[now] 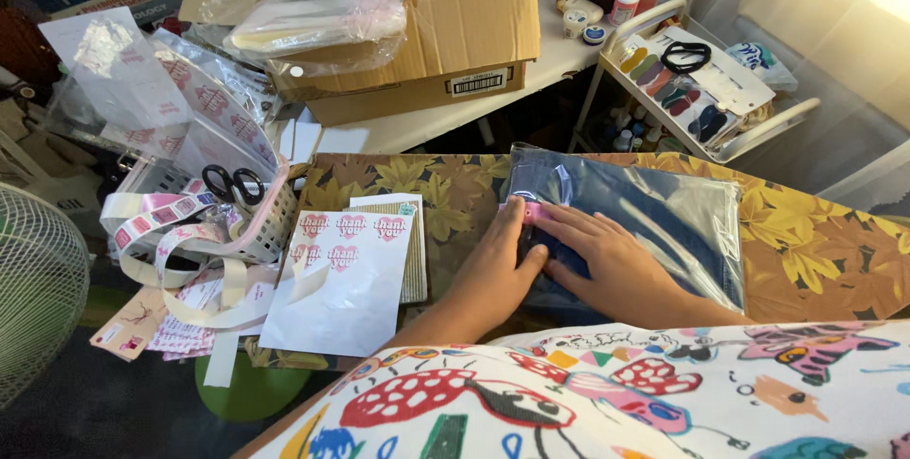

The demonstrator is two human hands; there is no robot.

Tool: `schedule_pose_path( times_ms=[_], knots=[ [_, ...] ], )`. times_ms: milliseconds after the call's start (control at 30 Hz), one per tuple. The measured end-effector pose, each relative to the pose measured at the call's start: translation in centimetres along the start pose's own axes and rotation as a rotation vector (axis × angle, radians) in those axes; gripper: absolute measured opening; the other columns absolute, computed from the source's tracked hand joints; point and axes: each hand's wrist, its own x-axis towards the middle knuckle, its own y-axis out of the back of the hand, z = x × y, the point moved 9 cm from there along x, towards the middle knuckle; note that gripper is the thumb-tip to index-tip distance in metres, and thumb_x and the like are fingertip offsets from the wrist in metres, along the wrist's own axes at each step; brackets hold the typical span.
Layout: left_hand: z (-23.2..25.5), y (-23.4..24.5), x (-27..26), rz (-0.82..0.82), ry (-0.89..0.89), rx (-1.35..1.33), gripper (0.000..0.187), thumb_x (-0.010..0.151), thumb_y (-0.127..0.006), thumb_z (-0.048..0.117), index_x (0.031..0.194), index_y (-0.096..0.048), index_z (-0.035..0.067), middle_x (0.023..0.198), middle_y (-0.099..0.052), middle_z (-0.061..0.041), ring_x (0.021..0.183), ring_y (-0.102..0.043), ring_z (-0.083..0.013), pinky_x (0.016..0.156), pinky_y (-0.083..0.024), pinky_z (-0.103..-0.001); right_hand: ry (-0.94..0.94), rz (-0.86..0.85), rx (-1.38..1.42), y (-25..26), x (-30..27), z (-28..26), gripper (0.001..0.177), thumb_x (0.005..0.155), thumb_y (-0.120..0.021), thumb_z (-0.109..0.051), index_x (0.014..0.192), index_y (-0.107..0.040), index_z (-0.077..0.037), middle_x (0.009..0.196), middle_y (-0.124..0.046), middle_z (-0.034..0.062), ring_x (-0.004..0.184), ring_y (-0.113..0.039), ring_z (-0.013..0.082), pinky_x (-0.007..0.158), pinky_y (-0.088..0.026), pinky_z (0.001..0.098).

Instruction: The person packs a pair of jeans into a clear plastic bag, places a printed card inside, and seals the bag with multiple stickers. They then move the packaged jeans to a nearby chair and briefly handle a notebook and other items on the table.

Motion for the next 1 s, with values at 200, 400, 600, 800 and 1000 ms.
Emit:
schedule_pose_path(
  times_ms=[200,400,600,800,1000],
  knots=[
    [-3.4,-0.4,0.3,0.005,0.219,-0.079,0.073,0.095,-0.061,0.028,0.153,-0.03,-0.003,0.157,-0.036,-0.026,0.144,-0.037,-0.0361,0.116,-0.032,-0.041,-0.182,-0.118,-0.193,0.2,-3.4,4.4,0.064,0.093,-0.056,-0.048,0.153,-0.049,-0.024,0.162,-0.036,0.0056,0.151,-0.024,0.0292,0.116,-0.019,0.0535],
    [-6.2,0.3,0.8,0.024,0.465,-0.351,0.054,0.087,-0.067,0.028,0.131,-0.059,-0.001,0.117,-0.074,-0.014,0.106,-0.072,-0.025,0.093,-0.053,-0.037,-0.443,0.031,-0.203,2.0,-7.4,7.8,0.063,0.093,-0.055,-0.049,0.149,-0.047,-0.023,0.162,-0.037,0.0039,0.152,-0.025,0.0277,0.118,-0.02,0.0547],
    [-8.1,-1.1,-1.1,-0.338,0.81,-0.485,0.045,0.085,-0.077,0.04,0.114,-0.068,0.008,0.098,-0.074,-0.004,0.086,-0.068,-0.0163,0.077,-0.052,-0.034,-0.433,0.069,-0.245,-0.5,-7.4,3.3,0.099,0.071,-0.074,-0.066,0.154,-0.043,-0.022,0.164,-0.033,0.0087,0.15,-0.023,0.0306,0.114,-0.016,0.0594],
    [-7.7,-5.9,-3.1,-0.663,1.077,-0.953,0.02,0.084,-0.08,0.036,0.09,-0.073,0.018,0.082,-0.07,0.005,0.073,-0.063,-0.0112,0.069,-0.047,-0.029,-0.527,0.037,-0.294,-1.9,-6.3,-0.2,0.121,0.053,-0.091,-0.033,0.158,-0.032,-0.019,0.167,-0.03,0.0056,0.151,-0.021,0.0295,0.118,-0.018,0.0597],
    [-4.4,-4.6,-1.9,-0.682,0.922,-1.065,0.016,0.086,-0.08,0.034,0.092,-0.073,0.021,0.082,-0.069,0.008,0.074,-0.061,-0.0075,0.069,-0.044,-0.027,-0.395,0.393,-0.207,1.0,-6.2,-4.6,0.088,0.054,-0.072,0.001,0.14,-0.056,-0.007,0.144,-0.06,0.0165,0.138,-0.053,0.0359,0.113,-0.042,0.0452]
  ],
)
